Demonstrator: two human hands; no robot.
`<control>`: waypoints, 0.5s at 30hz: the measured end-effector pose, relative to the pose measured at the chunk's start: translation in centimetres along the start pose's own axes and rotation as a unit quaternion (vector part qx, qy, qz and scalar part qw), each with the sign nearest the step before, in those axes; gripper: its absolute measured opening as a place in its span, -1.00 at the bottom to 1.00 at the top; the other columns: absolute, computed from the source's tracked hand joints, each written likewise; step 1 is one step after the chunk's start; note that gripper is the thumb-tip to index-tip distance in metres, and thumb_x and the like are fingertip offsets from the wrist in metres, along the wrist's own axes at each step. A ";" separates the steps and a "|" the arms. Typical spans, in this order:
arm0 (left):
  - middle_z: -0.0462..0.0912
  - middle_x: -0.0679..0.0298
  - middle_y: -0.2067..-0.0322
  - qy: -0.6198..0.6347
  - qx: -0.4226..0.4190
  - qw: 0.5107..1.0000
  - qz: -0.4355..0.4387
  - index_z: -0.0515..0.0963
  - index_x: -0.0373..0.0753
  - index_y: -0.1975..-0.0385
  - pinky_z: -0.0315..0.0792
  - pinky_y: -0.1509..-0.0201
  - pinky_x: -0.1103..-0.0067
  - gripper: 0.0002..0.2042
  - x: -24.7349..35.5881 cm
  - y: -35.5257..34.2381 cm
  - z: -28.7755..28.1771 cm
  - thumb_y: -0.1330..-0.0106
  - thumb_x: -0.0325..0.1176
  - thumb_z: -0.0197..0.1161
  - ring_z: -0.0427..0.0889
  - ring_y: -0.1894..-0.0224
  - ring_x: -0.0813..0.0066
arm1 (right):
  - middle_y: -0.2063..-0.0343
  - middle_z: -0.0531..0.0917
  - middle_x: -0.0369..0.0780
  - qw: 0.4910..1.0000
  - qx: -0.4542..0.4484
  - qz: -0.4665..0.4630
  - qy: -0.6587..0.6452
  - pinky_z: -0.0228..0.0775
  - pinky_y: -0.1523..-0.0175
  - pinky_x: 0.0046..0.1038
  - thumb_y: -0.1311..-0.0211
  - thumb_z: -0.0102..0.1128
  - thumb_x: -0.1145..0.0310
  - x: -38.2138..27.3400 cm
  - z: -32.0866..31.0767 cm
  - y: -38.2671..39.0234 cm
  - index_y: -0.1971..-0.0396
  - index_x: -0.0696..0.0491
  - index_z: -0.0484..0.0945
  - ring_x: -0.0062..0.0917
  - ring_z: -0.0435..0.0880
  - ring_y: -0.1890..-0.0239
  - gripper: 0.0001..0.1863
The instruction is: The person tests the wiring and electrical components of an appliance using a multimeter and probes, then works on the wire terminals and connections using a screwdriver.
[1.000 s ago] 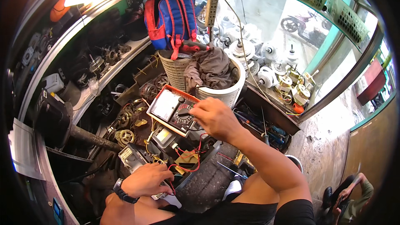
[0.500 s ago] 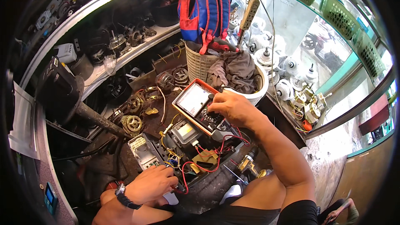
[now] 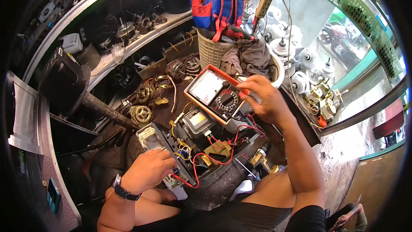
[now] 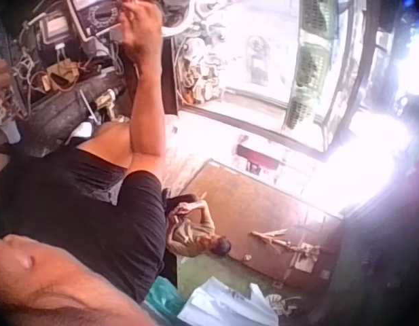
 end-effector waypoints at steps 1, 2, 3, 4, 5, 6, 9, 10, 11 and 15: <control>0.60 0.19 0.27 0.008 0.018 1.000 -0.005 0.61 -0.19 0.30 0.58 0.08 0.25 -0.91 0.1 -0.3 -0.5 -0.26 -0.38 0.33 0.66 0.12 0.10 | -0.04 0.64 -0.11 0.999 0.023 0.026 0.000 0.52 -0.25 -0.28 -0.27 0.43 0.48 0.9 -1.2 1.4 -0.07 0.03 0.68 -0.18 0.65 -0.13 -0.64; 0.61 0.18 0.28 0.019 0.013 1.000 0.004 0.61 -0.19 0.29 0.58 0.09 0.25 -0.88 -0.1 -0.3 0.3 -0.27 -0.34 0.36 0.67 0.13 0.09 | -0.04 0.63 -0.12 0.998 0.046 0.052 -0.002 0.52 -0.23 -0.30 -0.27 0.43 0.48 1.9 -2.0 3.0 -0.07 0.03 0.68 -0.20 0.65 -0.13 -0.64; 0.61 0.18 0.28 0.018 0.009 1.000 0.001 0.61 -0.19 0.29 0.58 0.09 0.25 -0.88 0.3 -0.1 0.4 -0.27 -0.34 0.36 0.67 0.13 0.09 | -0.04 0.63 -0.12 0.995 0.069 0.079 0.000 0.52 -0.20 -0.32 -0.28 0.42 0.49 2.5 -3.0 4.6 -0.08 0.03 0.67 -0.23 0.65 -0.12 -0.63; 0.60 0.19 0.28 0.033 -0.044 0.998 0.009 0.62 -0.17 0.25 0.58 0.10 0.25 -0.83 0.9 0.1 1.5 -0.26 -0.29 0.40 0.67 0.13 0.09 | -0.03 0.63 -0.14 0.987 0.065 0.149 -0.015 0.55 -0.14 -0.34 -0.28 0.40 0.51 3.1 -3.8 6.1 -0.07 0.05 0.67 -0.32 0.65 -0.09 -0.65; 0.59 0.20 0.27 0.048 -0.094 0.994 0.028 0.63 -0.15 0.21 0.58 0.10 0.25 -0.78 1.5 -0.2 2.6 -0.25 -0.23 0.44 0.66 0.13 0.10 | -0.01 0.62 -0.16 0.980 0.065 0.188 -0.010 0.57 -0.06 -0.35 -0.28 0.39 0.51 4.2 -4.7 7.9 -0.07 0.08 0.66 -0.40 0.66 -0.02 -0.65; 0.60 0.22 0.28 0.007 -0.097 0.995 0.037 0.65 -0.13 0.17 0.58 0.10 0.25 -0.74 1.8 0.5 3.1 -0.24 -0.18 0.46 0.67 0.13 0.11 | 0.02 0.63 -0.16 0.971 0.042 0.232 -0.030 0.57 -0.05 -0.36 -0.27 0.40 0.51 5.4 -4.6 9.5 -0.06 0.09 0.66 -0.42 0.67 0.02 -0.65; 0.63 0.26 0.26 -0.053 -0.115 0.992 0.000 0.70 -0.11 0.12 0.55 0.06 0.27 -0.65 2.0 1.4 4.2 -0.09 -0.24 0.57 0.69 0.08 0.20 | 0.10 0.66 -0.15 0.949 -0.083 0.304 -0.028 0.58 -0.05 -0.36 -0.29 0.45 0.34 8.2 -4.0 13.9 -0.02 0.09 0.67 -0.41 0.70 0.07 -0.66; 0.62 0.29 0.26 -0.063 -0.111 0.992 -0.019 0.70 -0.08 0.15 0.53 0.04 0.28 -0.63 1.7 2.1 4.7 -0.02 -0.23 0.60 0.68 0.09 0.22 | 0.09 0.67 -0.13 0.943 -0.126 0.308 -0.034 0.58 -0.09 -0.31 -0.31 0.44 0.28 9.3 -2.5 15.1 -0.03 0.09 0.68 -0.34 0.71 0.04 -0.65; 0.62 0.29 0.26 -0.065 -0.110 0.992 -0.006 0.70 -0.08 0.15 0.53 0.04 0.28 -0.63 1.9 2.0 5.0 -0.02 -0.23 0.60 0.68 0.09 0.22 | 0.08 0.69 -0.10 0.934 -0.169 0.314 -0.035 0.58 -0.13 -0.27 -0.32 0.43 0.22 10.5 -1.3 16.5 -0.04 0.08 0.68 -0.27 0.72 0.01 -0.63; 0.64 0.29 0.29 -0.085 -0.114 0.990 0.006 0.73 -0.04 0.25 0.52 0.08 0.27 -0.84 1.7 1.0 6.6 -0.22 -0.22 0.41 0.66 0.15 0.23 | -0.03 0.75 -0.03 0.886 -0.343 0.310 -0.037 0.54 -0.21 -0.17 -0.39 0.38 0.06 12.9 3.2 21.1 -0.10 0.05 0.67 -0.12 0.72 -0.10 -0.55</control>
Point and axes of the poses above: each hand's wrist, its own y-axis away from the middle knuckle, its own z-axis out of the palm, x = y × z, the point moved 8 cm from there along -y, towards the middle knuckle
